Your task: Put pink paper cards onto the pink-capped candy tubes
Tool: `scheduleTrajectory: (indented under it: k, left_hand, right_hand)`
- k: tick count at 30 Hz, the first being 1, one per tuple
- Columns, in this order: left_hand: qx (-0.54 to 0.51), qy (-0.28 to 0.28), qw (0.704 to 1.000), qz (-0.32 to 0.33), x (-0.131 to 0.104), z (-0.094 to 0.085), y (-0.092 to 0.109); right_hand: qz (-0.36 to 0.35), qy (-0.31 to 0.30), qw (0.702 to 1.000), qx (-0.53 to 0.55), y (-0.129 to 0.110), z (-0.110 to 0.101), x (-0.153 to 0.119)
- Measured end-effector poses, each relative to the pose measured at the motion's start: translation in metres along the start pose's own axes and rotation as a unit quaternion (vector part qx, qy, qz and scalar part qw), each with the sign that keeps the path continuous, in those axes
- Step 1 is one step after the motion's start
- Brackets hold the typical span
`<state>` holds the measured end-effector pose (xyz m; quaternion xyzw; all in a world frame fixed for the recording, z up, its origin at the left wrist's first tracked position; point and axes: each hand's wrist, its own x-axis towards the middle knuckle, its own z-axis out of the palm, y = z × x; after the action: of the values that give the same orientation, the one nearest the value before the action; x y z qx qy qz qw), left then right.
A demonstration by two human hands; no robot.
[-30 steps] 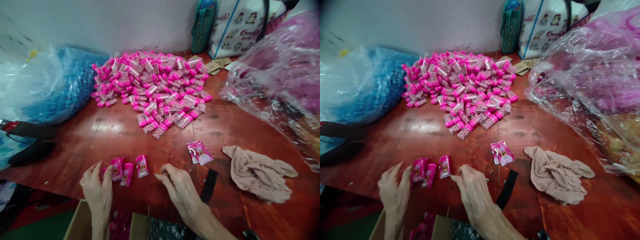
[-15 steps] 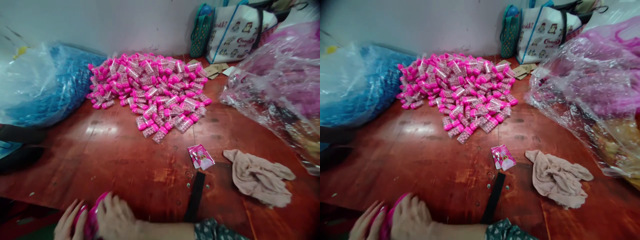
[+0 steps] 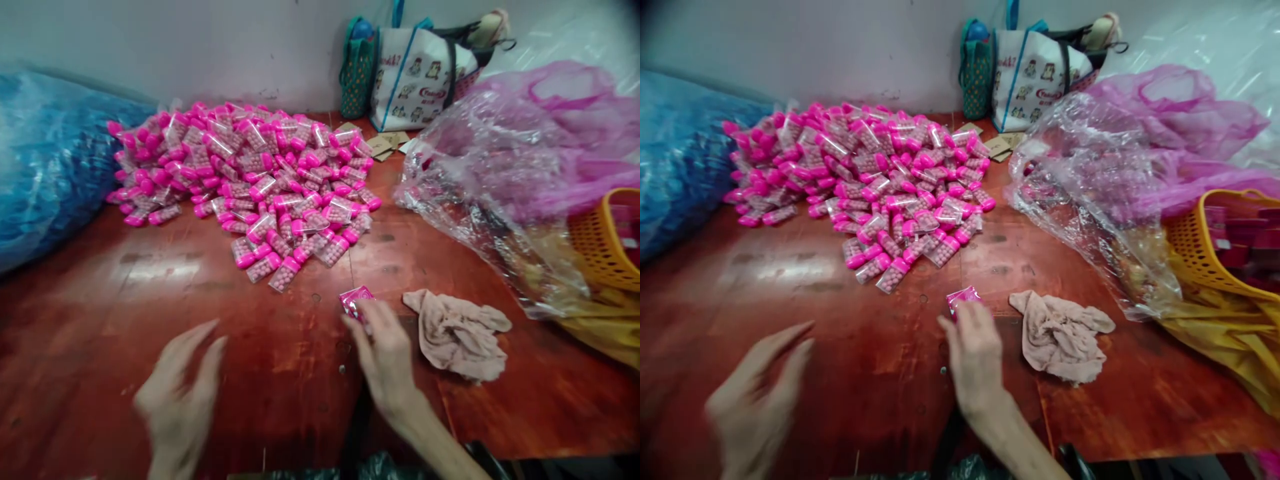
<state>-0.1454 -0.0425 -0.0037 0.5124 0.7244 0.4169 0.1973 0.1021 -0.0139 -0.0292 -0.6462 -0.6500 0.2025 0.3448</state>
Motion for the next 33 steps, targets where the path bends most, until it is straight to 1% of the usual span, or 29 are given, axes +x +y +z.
scheduleTrajectory:
  k: [1, 2, 3, 4, 5, 6, 7, 8, 10, 13, 16, 24, 27, 30, 32, 33]
  left_hand:
    - [0.034, -0.060, 0.994, 0.080, 0.009, 0.030, 0.014]
    - [0.044, -0.103, 0.982, 0.154, 0.016, 0.060, 0.027]
    - [0.052, -0.151, 0.967, 0.200, 0.021, 0.088, 0.039]
    - [0.060, -0.213, 0.949, 0.226, 0.023, 0.112, 0.049]
    - [0.064, -0.270, 0.930, 0.242, 0.024, 0.133, 0.057]
    - [0.062, -0.291, 0.922, 0.248, 0.023, 0.149, 0.061]
    - [0.060, -0.304, 0.917, 0.250, 0.021, 0.160, 0.063]
    - [0.057, -0.309, 0.916, 0.248, 0.018, 0.167, 0.062]
    - [0.048, -0.303, 0.922, 0.239, 0.013, 0.170, 0.057]
    - [0.023, -0.287, 0.933, 0.214, 0.008, 0.164, 0.048]
    - [-0.004, -0.269, 0.944, 0.190, 0.006, 0.161, 0.042]
    - [-0.058, -0.235, 0.958, 0.154, 0.000, 0.165, 0.035]
    - [-0.073, -0.217, 0.964, 0.136, -0.001, 0.160, 0.038]
    - [-0.081, -0.198, 0.970, 0.115, 0.000, 0.152, 0.049]
    - [-0.140, -0.226, 0.962, 0.053, 0.001, 0.149, 0.060]
    - [-0.187, -0.250, 0.950, 0.009, 0.001, 0.148, 0.065]
  right_hand:
    - [0.034, 0.030, 0.998, -0.036, 0.019, -0.009, 0.002]
    - [0.050, 0.052, 0.995, -0.074, 0.035, -0.014, 0.002]
    - [0.051, 0.058, 0.993, -0.092, 0.047, -0.016, 0.000]
    - [0.048, 0.055, 0.992, -0.103, 0.056, -0.014, -0.002]
    - [0.052, 0.047, 0.991, -0.115, 0.060, -0.010, -0.004]
    - [0.057, 0.031, 0.990, -0.121, 0.061, -0.005, -0.006]
    - [0.060, 0.025, 0.991, -0.121, 0.058, 0.000, -0.006]
    - [0.064, 0.020, 0.991, -0.119, 0.055, 0.005, -0.007]
    - [0.072, 0.018, 0.991, -0.111, 0.047, 0.010, -0.006]
    - [0.084, 0.021, 0.991, -0.101, 0.042, 0.011, -0.004]
    - [0.091, 0.030, 0.991, -0.092, 0.044, 0.010, -0.002]
    - [0.076, 0.077, 0.992, -0.057, 0.051, 0.014, -0.001]
    - [0.059, 0.096, 0.993, -0.026, 0.052, 0.011, -0.001]
    - [0.034, 0.107, 0.994, 0.009, 0.048, 0.004, -0.002]
    - [0.011, 0.106, 0.994, 0.033, 0.042, 0.000, -0.003]
    - [-0.003, 0.103, 0.994, 0.041, 0.038, -0.002, -0.003]
